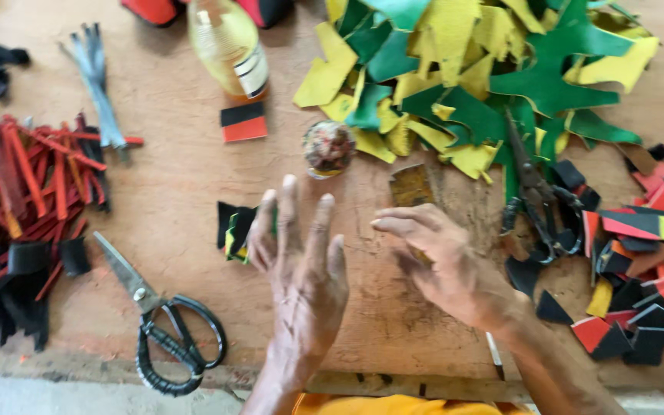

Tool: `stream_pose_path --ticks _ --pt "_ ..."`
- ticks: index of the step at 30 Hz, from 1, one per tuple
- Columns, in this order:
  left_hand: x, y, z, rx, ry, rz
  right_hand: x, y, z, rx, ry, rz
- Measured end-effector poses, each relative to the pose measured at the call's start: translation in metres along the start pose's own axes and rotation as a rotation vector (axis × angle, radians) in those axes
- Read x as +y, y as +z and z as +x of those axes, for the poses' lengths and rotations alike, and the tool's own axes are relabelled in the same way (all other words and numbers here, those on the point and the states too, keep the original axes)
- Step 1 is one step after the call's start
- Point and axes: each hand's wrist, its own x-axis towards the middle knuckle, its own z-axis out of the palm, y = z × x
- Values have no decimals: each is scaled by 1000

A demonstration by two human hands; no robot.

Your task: The person uses shears to cut small pieces of colored leather on a wooden workbench. They repeatedly pick up pieces, trim edges, and place the cut pieces into a cardboard box. The person also handles a small wooden block and a pen during the process.

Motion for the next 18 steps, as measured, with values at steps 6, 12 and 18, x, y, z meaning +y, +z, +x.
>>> stream_pose_path --ticks 6,12,18 --pt "34 40 0 -198 169 -270 13 -26 -52 142 348 25" --pt "60 75 5 -228 217 -289 21 -17 -82 251 313 24" --pt "93 95 2 -357 362 -317 29 -38 -96 327 215 -15"
